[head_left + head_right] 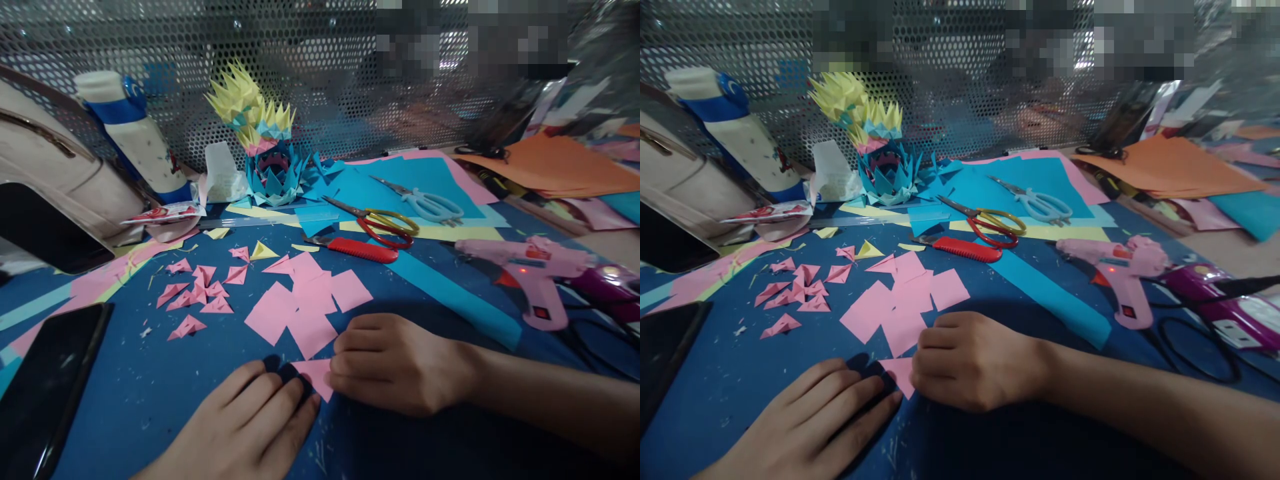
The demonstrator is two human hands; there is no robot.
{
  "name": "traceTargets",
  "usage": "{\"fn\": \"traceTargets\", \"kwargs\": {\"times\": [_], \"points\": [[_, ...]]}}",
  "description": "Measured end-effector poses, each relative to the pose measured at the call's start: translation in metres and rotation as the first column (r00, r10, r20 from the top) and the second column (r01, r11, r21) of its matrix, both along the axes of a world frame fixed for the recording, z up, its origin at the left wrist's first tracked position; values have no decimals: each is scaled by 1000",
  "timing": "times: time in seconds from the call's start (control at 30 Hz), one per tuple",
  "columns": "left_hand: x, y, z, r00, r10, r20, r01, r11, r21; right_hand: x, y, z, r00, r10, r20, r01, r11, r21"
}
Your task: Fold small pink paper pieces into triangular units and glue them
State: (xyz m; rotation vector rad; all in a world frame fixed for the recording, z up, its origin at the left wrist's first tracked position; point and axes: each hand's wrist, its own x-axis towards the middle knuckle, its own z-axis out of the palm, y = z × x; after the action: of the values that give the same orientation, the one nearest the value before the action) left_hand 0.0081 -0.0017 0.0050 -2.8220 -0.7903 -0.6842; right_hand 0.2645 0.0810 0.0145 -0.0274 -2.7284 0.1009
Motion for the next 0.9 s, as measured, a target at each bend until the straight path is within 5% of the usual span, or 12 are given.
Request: {"fn": "traceTargets", "kwargs": {"times": [0.4, 0.63, 0.9], "points": [[3, 3, 3, 1000, 7, -4, -7, 1000, -8, 1, 0, -1, 999, 34, 30, -35, 999, 13], [8, -1, -8, 997, 55, 62, -56, 998, 17, 3, 5, 4, 996, -12, 92, 18, 998, -63], [9, -17, -16, 990, 97, -101, -88, 992, 92, 4, 6, -4, 999, -20, 43, 22, 999, -45]]}}
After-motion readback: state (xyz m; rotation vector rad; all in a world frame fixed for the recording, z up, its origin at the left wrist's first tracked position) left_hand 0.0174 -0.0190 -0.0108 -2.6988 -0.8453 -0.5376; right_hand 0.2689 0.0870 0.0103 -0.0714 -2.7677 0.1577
